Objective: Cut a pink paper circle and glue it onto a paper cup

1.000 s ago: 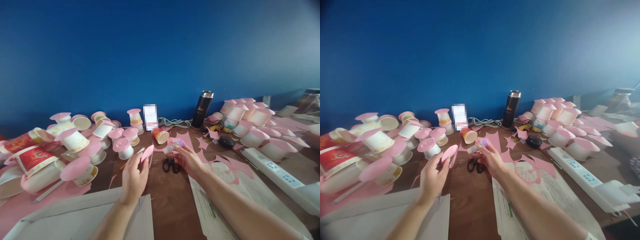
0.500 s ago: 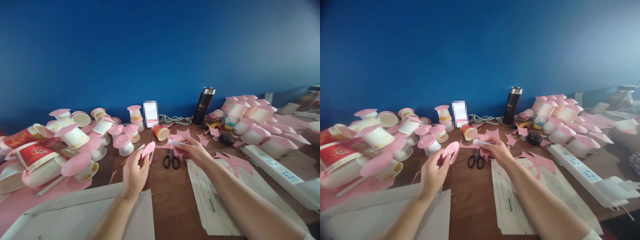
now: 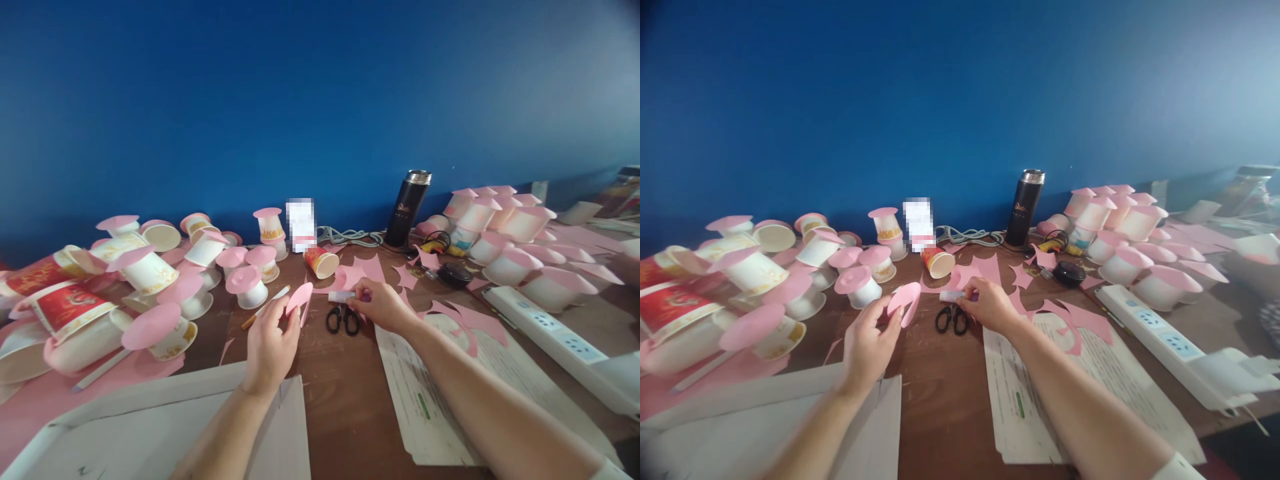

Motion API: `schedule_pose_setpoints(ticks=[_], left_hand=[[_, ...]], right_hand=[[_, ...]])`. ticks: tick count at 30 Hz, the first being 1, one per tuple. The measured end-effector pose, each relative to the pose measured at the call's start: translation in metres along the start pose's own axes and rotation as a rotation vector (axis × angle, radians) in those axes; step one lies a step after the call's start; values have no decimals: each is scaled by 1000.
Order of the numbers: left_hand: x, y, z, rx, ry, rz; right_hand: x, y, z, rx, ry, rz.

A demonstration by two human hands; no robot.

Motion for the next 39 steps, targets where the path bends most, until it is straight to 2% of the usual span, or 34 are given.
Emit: schedule_pose_setpoints(ticks=[9,14,19,23,25,27,29,31,32,35,37,39], left_hand=[[-2,0,3,-90,-41,-16],[-17,6,11,-226,-198,-193],[-27,12,15,-212,-296,-332],[-26,13,21,-167,-184,-393],[-18,10,22,-168,-75,-352],[-4,3,16,-147,-26,-232],[13,-5,2,-87,-108,-59],[25,-11,-13,-19,-273,9],[27,-13,-20,21,-345,-14],[22,-13,-38,124,-467,-220],[17,-10,-44,174,-496,-336],[14,-7,-45,198,-494,-388]], right_hand=[[1,1,-4,28,114,-22],[-2,2,-2,95,182,-1],[-5,2,-1,103,194,-23],[-5,2,0,57,196,-29],[-5,2,1,37,181,-20],[-3,2,2,14,136,-2],[0,2,2,1,63,43],[6,3,-2,16,-31,106],[8,3,-5,30,-79,135],[11,7,-11,55,-212,167],[9,10,-16,71,-279,155],[7,14,-21,103,-314,145]])
Point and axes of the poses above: each hand's wrist, its own y-axis away from the middle knuckle, its own x-axis out of the back of the hand, z = x × y, the point moved 5 cm from there along -y, towards the middle knuckle, and after that the axes turned 9 degrees about y, right-handed, at the moved point
